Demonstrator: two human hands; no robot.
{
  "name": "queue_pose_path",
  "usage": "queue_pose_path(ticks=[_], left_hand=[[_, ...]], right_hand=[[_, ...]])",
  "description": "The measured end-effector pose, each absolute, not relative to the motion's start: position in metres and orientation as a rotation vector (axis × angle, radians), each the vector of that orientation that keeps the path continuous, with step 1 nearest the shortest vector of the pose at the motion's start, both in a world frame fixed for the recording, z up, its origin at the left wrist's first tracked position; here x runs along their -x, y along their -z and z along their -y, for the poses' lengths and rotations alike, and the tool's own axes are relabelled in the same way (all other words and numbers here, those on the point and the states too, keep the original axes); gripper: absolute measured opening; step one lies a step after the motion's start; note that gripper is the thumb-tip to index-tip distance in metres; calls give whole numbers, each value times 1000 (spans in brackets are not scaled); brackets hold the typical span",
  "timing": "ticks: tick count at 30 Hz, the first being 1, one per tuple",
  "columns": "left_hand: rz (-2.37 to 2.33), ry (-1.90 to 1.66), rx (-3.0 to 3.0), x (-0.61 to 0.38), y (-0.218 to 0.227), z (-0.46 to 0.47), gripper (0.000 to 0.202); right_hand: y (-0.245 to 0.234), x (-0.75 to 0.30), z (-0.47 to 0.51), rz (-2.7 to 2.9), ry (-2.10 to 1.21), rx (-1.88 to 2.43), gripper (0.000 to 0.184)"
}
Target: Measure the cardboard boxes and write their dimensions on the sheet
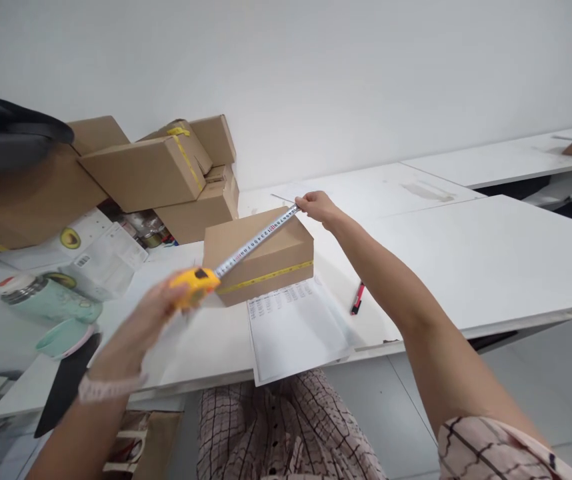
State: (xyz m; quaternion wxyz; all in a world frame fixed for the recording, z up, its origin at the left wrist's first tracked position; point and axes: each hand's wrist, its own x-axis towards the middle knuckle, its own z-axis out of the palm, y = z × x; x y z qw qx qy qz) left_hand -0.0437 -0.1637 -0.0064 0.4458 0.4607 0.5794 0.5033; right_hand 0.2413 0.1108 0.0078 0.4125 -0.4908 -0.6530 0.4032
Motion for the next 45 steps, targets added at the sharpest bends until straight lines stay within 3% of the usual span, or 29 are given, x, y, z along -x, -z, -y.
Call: queue_pose_path(ticks=[5,9,16,21,27,33,37,40,43,45], left_hand=[[-812,-992,-758,-74,53,216,61],[-772,-1198,-724,-117,35,194,65],[-819,-1257,-667,-111,20,168,72],[-809,-1241,-621,-122,33,179,82],[-869,-1287,-626,-125,31,169,66],[-984,-1395,-707,-88,31,193,56],[-1228,-1655,-782,-43,49,211,66],[-1396,-1665,-789,-18,66,201,65],[-1403,-1617,-830,-4,69,183,63],[-1375,-1603,-881,2,58,172,62]], right_hand=[[-28,-190,-106,2054,-1009,1017,26],[-39,-144,-110,2152,-927,1026,23],[-27,-150,-111,2049,-1107,1224,22],[-10,-191,-65,1839,-1368,977,25],[-17,-203,-30,1812,-1362,910,25],[-37,-206,-88,1807,-1231,935,40],[-14,-251,-110,1743,-1034,1049,60],[16,-285,-84,1808,-1154,1097,69],[29,-295,-51,1891,-1225,1053,66],[21,-289,-41,1944,-1076,1079,58]])
